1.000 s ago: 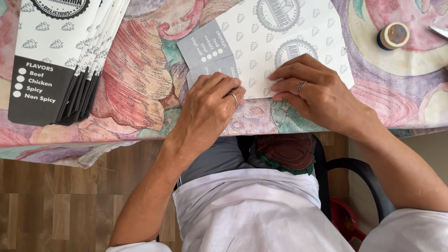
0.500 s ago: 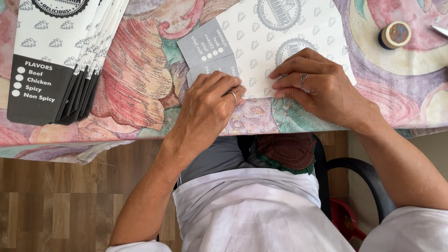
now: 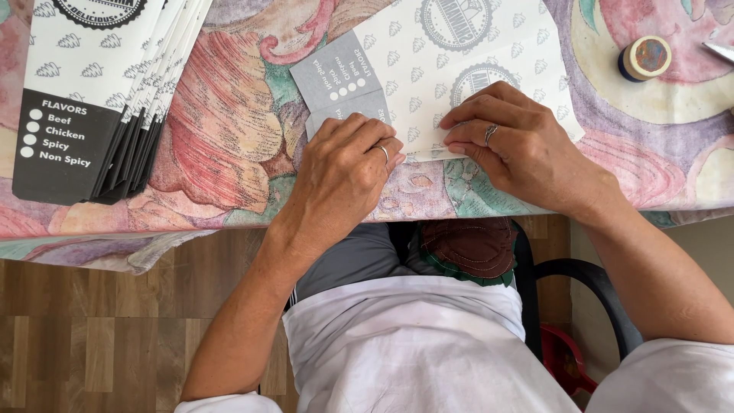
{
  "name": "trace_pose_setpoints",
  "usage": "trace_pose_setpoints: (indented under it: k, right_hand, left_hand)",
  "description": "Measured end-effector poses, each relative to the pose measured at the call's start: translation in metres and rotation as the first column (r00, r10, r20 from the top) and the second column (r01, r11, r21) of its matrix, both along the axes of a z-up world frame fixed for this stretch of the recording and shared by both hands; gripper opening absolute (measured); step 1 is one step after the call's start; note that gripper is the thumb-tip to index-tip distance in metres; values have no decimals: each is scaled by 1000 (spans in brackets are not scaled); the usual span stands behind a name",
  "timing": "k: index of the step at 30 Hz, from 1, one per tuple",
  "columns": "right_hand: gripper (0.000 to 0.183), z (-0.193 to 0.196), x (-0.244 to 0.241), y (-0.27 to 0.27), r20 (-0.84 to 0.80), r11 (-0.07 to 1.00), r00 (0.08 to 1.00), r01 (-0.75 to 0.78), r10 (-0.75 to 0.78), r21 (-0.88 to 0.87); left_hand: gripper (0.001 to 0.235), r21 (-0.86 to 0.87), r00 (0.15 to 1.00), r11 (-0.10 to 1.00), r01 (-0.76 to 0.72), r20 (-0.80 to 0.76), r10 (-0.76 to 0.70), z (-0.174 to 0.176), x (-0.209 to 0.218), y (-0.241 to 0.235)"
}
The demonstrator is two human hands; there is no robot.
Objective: Folding paper shawarma wraps and securing them with tape before stacking them.
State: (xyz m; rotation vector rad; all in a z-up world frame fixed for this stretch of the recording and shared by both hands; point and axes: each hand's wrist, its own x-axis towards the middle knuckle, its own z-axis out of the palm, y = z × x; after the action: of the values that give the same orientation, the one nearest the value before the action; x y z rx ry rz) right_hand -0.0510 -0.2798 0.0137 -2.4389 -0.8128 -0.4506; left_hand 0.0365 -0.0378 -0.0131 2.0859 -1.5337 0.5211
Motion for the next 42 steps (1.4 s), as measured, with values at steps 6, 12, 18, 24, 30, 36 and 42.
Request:
trace_pose_setpoints:
  k: [6, 12, 18, 24, 30, 36, 42]
  right_hand:
    - [11, 1, 1, 1, 6, 1000, 1000, 12, -12, -3]
    - [12, 2, 1, 1, 13, 1000, 1000, 14, -14, -16]
    - [23, -3, -2, 3, 50, 995, 998, 52, -47, -88]
    - [8, -5, 2, 7, 131, 992, 989, 78, -64, -100]
    - [6, -2, 1, 15, 163, 985, 981, 126, -106, -115]
    - [6, -11, 7, 39, 218, 980, 967, 159, -130, -119]
    - [6, -19, 10, 40, 303, 974, 947, 162, -108, -160]
  left_hand:
    - [21, 33, 1000, 999, 2, -27, -1, 0, 0, 2]
    - [15, -15, 999, 1000, 20, 32, -20, -3, 1, 2]
    - [23, -39, 999, 999, 3, 54, -1, 0, -2, -2]
    - [22, 28, 999, 1000, -13, 46, 11, -1, -4, 0]
    - [24, -110, 991, 993, -53, 120, 66, -8, -5, -9]
    - [19, -68, 979, 993, -96, 174, 107, -5, -7, -9]
    - [17, -66, 995, 997, -30, 95, 36, 1, -7, 0]
